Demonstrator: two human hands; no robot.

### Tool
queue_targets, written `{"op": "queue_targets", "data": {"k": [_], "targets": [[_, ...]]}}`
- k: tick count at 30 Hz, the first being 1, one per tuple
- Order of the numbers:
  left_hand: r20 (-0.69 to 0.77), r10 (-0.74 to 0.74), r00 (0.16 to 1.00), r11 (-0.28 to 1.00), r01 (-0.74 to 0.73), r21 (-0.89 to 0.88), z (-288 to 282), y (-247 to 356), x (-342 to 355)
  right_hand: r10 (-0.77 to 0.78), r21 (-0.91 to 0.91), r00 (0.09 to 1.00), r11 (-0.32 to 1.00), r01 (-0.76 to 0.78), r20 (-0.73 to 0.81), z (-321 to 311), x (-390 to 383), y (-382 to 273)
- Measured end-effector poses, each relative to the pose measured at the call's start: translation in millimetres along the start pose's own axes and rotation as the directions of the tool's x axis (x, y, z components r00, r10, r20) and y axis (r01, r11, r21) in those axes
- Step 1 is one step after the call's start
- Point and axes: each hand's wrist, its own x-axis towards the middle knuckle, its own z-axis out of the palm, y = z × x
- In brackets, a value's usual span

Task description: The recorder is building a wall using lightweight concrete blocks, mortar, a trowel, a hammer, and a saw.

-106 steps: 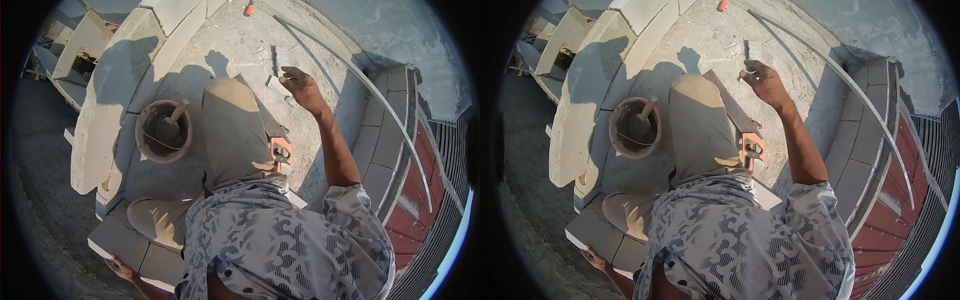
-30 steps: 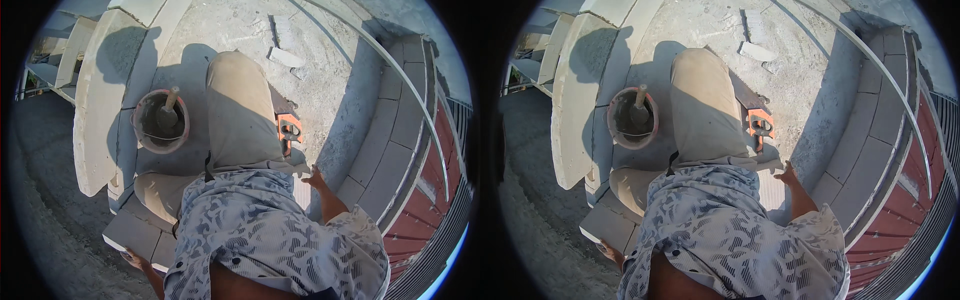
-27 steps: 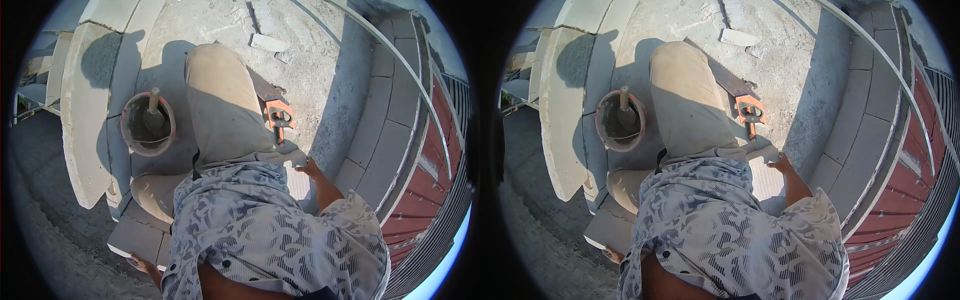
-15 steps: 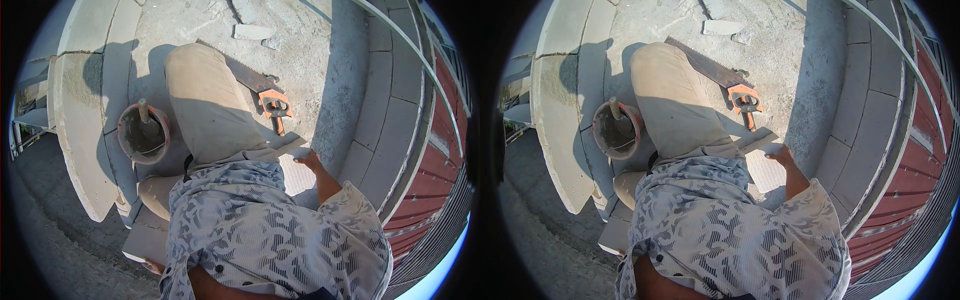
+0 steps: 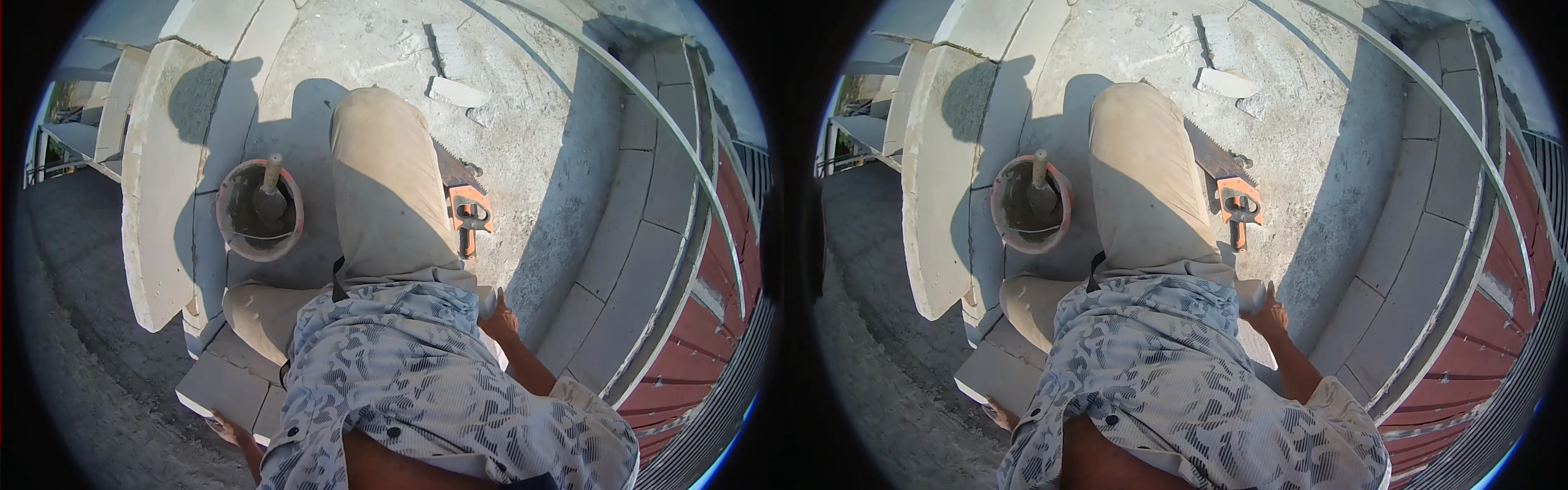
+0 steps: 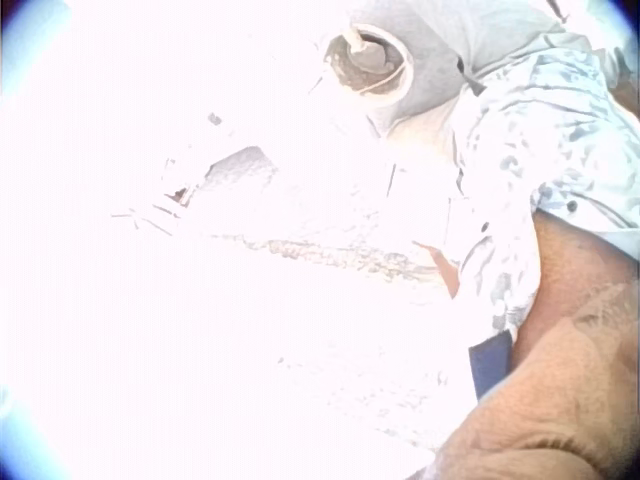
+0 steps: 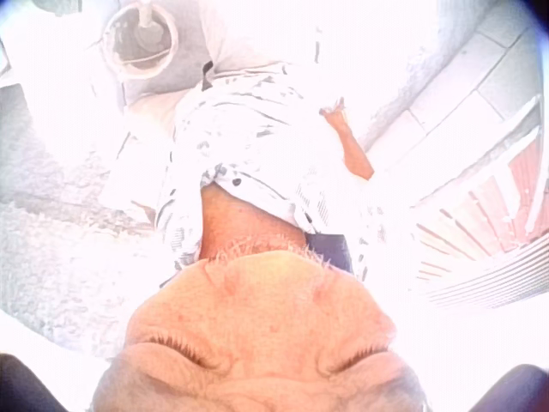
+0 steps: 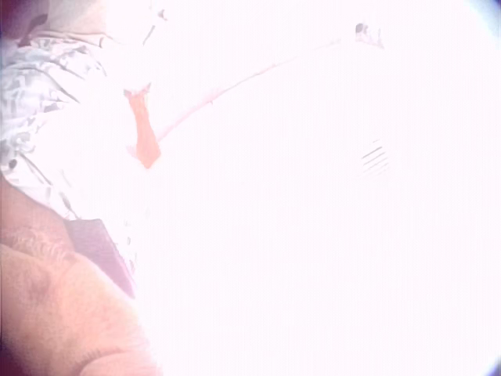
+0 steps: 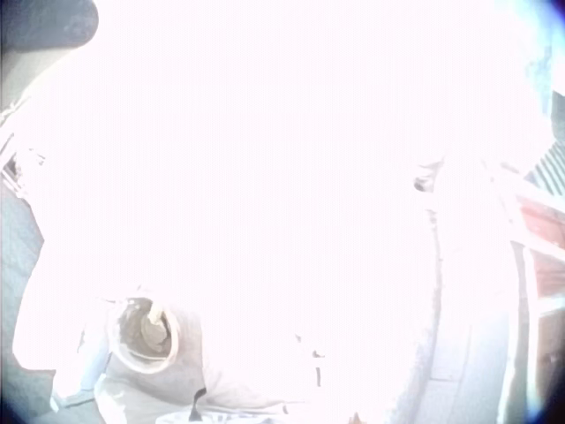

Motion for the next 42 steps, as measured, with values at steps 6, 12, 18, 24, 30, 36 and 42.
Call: {"op": "queue_targets", "data": {"k": [6,12,18,24,30,36,42], "targets": [[0.055,0.135,0.989,0.991,-0.135,0.014,20.9,7.9,0.7,-0.186,0.369,0.983,0.913,0.175,-0.005,24.4,69.6,64.9],[0.017,0.100,0.995,0.993,-0.101,0.067,8.5,3.3,-11.9,-0.296,-0.182,0.952,0.935,0.305,0.075,-66.5,38.5,18.2],[-0.063,0.084,0.994,0.991,-0.077,0.110,9.6,10.6,-22.7,-0.416,-0.268,0.903,0.887,0.377,-0.107,-183.5,-9.5,-51.3],[-0.047,0.078,0.996,0.997,-0.077,0.030,0.3,43.7,-34.5,-0.504,-0.206,0.634,0.850,0.485,-0.587,-300.3,-67.7,-119.9],[-0.034,0.052,0.998,0.999,-0.052,-0.003,-1.0,44.7,-38.9,-0.603,-0.318,0.135,0.582,0.749,-0.786,-384.1,-142.3,-224.1],[-0.046,0.045,0.998,0.995,-0.049,-0.087,-2.1,48.5,-41.8,-0.588,-0.302,-0.134,0.197,0.933,-0.798,-436.4,-184.9,-330.9],[-0.186,0.114,0.976,0.991,-0.125,-0.049,5.7,61.4,-52.9,-0.707,-0.102,-0.242,-0.235,0.967,-0.665,-395.2,-232.8,-428.9]]}}
